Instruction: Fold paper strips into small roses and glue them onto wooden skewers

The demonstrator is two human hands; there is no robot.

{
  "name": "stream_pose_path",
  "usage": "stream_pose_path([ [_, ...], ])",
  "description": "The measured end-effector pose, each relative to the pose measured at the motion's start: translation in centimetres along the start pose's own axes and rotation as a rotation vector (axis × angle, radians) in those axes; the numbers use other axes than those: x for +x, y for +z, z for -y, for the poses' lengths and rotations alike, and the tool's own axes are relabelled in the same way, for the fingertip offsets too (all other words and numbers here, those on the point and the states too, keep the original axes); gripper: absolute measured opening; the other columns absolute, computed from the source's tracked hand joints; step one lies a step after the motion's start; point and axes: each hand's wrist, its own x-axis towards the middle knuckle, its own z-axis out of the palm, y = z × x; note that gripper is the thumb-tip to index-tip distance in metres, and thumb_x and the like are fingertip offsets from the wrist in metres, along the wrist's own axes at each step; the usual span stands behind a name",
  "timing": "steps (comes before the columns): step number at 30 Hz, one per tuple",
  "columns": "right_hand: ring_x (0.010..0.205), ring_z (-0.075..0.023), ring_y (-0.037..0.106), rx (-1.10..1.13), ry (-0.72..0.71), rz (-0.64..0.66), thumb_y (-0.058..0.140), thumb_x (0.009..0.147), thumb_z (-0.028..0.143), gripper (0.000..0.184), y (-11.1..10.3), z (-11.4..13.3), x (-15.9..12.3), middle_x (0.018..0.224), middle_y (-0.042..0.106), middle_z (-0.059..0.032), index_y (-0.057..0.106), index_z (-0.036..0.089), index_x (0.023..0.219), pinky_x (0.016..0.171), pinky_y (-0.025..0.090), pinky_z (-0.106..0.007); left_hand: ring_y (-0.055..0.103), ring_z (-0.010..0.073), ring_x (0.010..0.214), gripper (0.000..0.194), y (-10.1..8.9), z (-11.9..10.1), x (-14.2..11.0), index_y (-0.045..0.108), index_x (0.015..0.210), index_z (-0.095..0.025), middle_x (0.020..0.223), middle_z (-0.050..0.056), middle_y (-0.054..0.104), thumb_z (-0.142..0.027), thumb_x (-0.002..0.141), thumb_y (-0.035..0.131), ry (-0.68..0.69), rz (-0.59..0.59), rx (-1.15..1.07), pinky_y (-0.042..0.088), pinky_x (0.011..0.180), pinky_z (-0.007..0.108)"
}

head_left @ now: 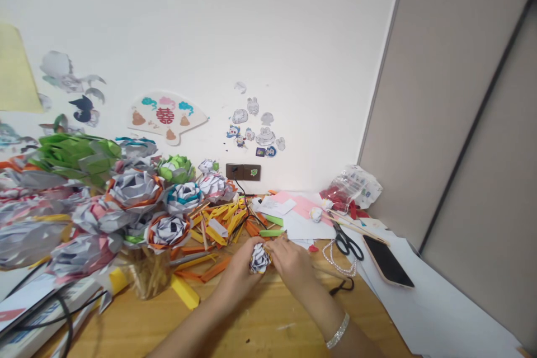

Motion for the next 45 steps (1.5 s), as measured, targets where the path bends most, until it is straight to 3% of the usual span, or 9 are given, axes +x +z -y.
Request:
stream_pose_path([
  [7,0.076,-0.0191,0.063,0.114,0.038,0.107,0.044,0.083,0.009,0.035,0.1,-0.3,0.0,0.091,0.069,-0.0060,0.055,0.019,0.115,0.067,0.046,-0.027,0.059,0.0204,0.090,0.036,-0.2,0.3,0.2,0.049,0.103,-0.020,0.097,0.005,0.063,-0.007,0.069,0.052,0.005,-0.023,-0.021,0.046,0.080,0.033],
  [12,0.082,-0.0189,0.064,0.206,0.122,0.010,0.041,0.089,0.019,0.033,-0.7,0.0,0.3,0.098,0.068,-0.0074,0.050,0.019,0.120,0.070,0.047,-0.027,0.058,0.0199,0.089,0.042,-0.1,0.8,0.4,0.041,0.103,-0.020,0.097,0.005,0.057,-0.011,0.066,0.058,-0.048,-0.112,-0.057,0.047,0.078,0.033],
  [15,0.077,-0.0188,0.064,0.263,0.206,-0.080,0.036,0.091,0.024,0.029,-1.2,0.0,0.5,0.090,0.068,-0.0069,0.049,0.017,0.116,0.066,0.047,-0.027,0.058,0.0191,0.082,0.042,-0.1,0.7,0.4,0.039,0.098,-0.020,0.091,0.003,0.054,-0.013,0.064,0.061,-0.098,-0.171,-0.079,0.048,0.072,0.032],
  [18,0.067,-0.0176,0.062,0.280,0.282,-0.154,0.032,0.091,0.022,0.022,-1.3,-0.2,0.5,0.076,0.065,-0.0040,0.051,0.017,0.101,0.058,0.043,-0.025,0.058,0.0183,0.078,0.039,-0.3,0.3,0.6,0.042,0.096,-0.020,0.087,0.002,0.055,-0.013,0.063,0.061,-0.092,-0.110,-0.122,0.048,0.071,0.031],
  [22,0.066,-0.0162,0.059,0.312,0.286,-0.157,0.036,0.090,0.021,0.017,-1.0,-0.1,0.6,0.073,0.062,-0.0022,0.053,0.019,0.087,0.059,0.042,-0.024,0.057,0.0222,0.095,0.044,-0.2,0.0,0.8,0.047,0.102,-0.019,0.100,0.007,0.059,-0.008,0.061,0.060,-0.058,-0.057,-0.227,0.045,0.084,0.035],
  [31,0.072,-0.0157,0.056,0.395,0.187,-0.088,0.046,0.087,0.021,0.013,-1.8,0.0,1.1,0.076,0.058,-0.0021,0.057,0.019,0.080,0.064,0.043,-0.025,0.055,0.0207,0.097,0.055,-0.1,-0.4,0.3,0.049,0.108,-0.018,0.102,0.006,0.060,0.005,0.058,0.047,-0.040,0.111,-0.316,0.044,0.086,0.034],
  [37,0.077,-0.0162,0.055,0.396,0.088,0.005,0.053,0.085,0.023,0.007,-2.4,-0.7,1.2,0.082,0.055,-0.0023,0.059,0.019,0.084,0.068,0.043,-0.026,0.054,0.0218,0.102,0.062,0.1,0.2,0.0,0.048,0.111,-0.018,0.108,0.007,0.059,0.007,0.054,0.044,-0.038,0.143,-0.299,0.042,0.089,0.035],
  [45,0.075,-0.0149,0.057,0.413,0.117,0.035,0.056,0.084,0.023,0.004,-1.9,-1.2,0.9,0.080,0.058,-0.0006,0.058,0.020,0.082,0.067,0.043,-0.025,0.054,0.0232,0.102,0.064,0.0,0.5,0.0,0.051,0.111,-0.019,0.108,0.007,0.059,0.007,0.053,0.046,-0.010,0.147,-0.241,0.042,0.090,0.037],
])
